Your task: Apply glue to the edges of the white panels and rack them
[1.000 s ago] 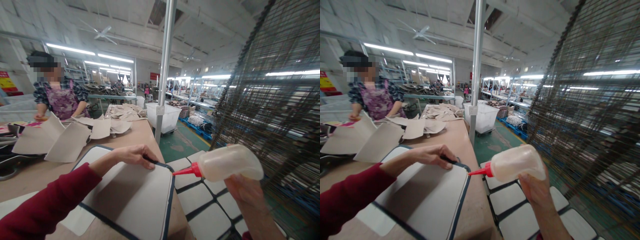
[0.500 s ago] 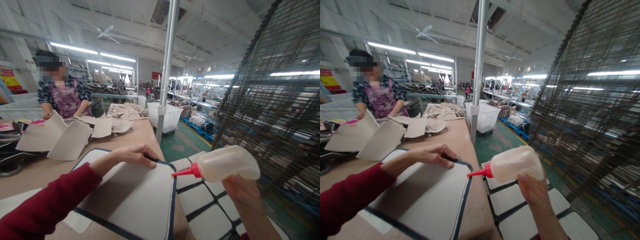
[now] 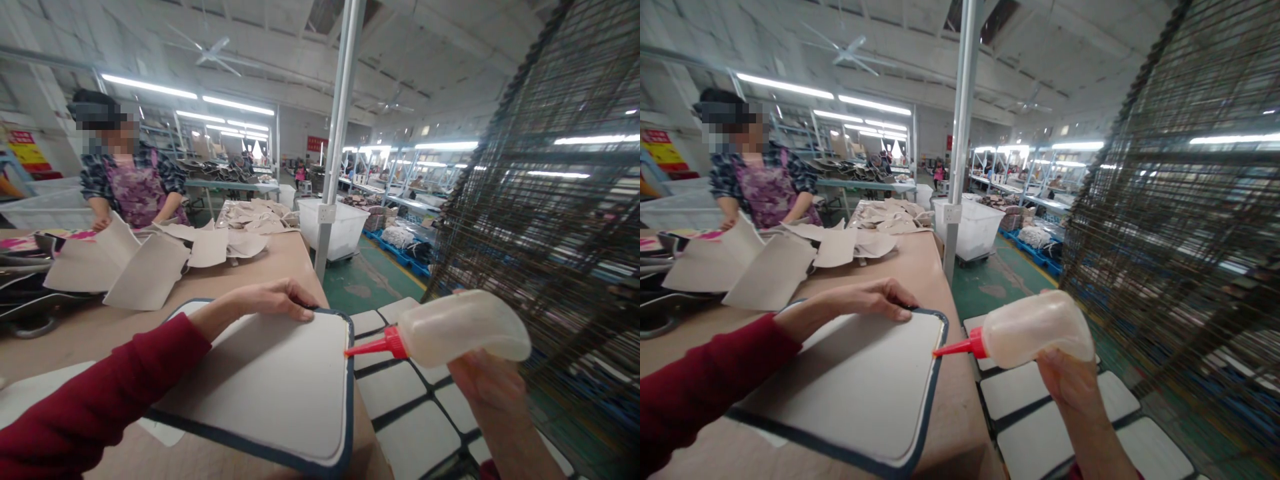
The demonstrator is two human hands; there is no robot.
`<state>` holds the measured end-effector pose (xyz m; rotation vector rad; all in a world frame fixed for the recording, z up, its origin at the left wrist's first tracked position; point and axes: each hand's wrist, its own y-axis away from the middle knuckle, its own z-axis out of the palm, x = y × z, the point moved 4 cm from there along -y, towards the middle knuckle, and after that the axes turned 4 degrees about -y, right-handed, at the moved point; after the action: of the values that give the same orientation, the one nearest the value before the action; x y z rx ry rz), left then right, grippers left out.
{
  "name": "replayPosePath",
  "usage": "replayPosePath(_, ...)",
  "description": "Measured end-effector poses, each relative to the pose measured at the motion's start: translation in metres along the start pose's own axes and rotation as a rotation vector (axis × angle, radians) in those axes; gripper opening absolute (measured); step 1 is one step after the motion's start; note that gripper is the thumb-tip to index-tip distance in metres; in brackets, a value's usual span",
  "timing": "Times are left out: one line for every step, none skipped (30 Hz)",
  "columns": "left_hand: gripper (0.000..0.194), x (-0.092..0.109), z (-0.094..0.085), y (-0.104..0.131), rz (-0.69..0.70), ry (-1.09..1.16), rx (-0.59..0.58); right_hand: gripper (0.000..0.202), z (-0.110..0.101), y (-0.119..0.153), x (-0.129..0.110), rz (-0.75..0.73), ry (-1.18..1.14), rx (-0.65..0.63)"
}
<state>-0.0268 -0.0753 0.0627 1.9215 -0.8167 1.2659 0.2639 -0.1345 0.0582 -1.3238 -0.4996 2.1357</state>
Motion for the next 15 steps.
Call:
replayPosePath(0.031,-0.002,0.000,-0.001,-0.012,0.016,-0.001,0.028,-0.001,0.001,0.001,0.003,0.001,0.007)
replayPosePath(0.032,-0.003,-0.001,-0.001,-0.022,0.032,-0.001,0.031,-0.003,0.002,0.001,0.010,-0.005,0.010)
replayPosePath(0.032,-0.005,-0.001,-0.002,-0.026,0.044,0.001,0.036,-0.004,0.002,0.003,0.030,-0.015,0.008)
replayPosePath(0.032,-0.006,-0.001,-0.003,-0.026,0.052,0.002,0.041,-0.006,0.003,0.004,0.047,-0.029,0.009)
replayPosePath(0.032,-0.007,-0.002,-0.004,-0.024,0.059,0.002,0.046,-0.009,0.005,0.006,0.062,-0.038,0.011)
replayPosePath(0.032,-0.008,-0.002,-0.004,-0.021,0.064,0.000,0.050,-0.011,0.006,0.007,0.068,-0.044,0.019)
replayPosePath(0.032,-0.009,-0.002,-0.004,-0.019,0.069,-0.003,0.054,-0.014,0.007,0.007,0.067,-0.048,0.030)
replayPosePath(0.032,-0.010,-0.002,-0.005,-0.017,0.074,-0.004,0.057,-0.016,0.008,0.007,0.068,-0.052,0.036)
replayPosePath(0.032,-0.011,-0.003,-0.005,-0.015,0.079,-0.003,0.060,-0.017,0.010,0.007,0.076,-0.058,0.034)
replayPosePath(0.032,-0.012,-0.003,-0.005,-0.012,0.084,-0.001,0.061,-0.017,0.011,0.007,0.086,-0.067,0.027)
replayPosePath(0.031,-0.013,-0.004,-0.005,-0.009,0.089,0.002,0.063,-0.017,0.012,0.008,0.101,-0.078,0.017)
replayPosePath(0.031,-0.014,-0.005,-0.005,-0.009,0.096,0.004,0.063,-0.017,0.014,0.007,0.112,-0.087,0.014)
replayPosePath(0.031,-0.015,-0.005,-0.005,-0.012,0.104,0.003,0.064,-0.017,0.015,0.007,0.126,-0.092,0.013)
replayPosePath(0.031,-0.016,-0.005,-0.005,-0.017,0.113,-0.001,0.064,-0.018,0.016,0.008,0.136,-0.088,0.017)
replayPosePath(0.032,-0.017,-0.006,-0.005,-0.020,0.121,-0.004,0.065,-0.018,0.017,0.007,0.141,-0.078,0.019)
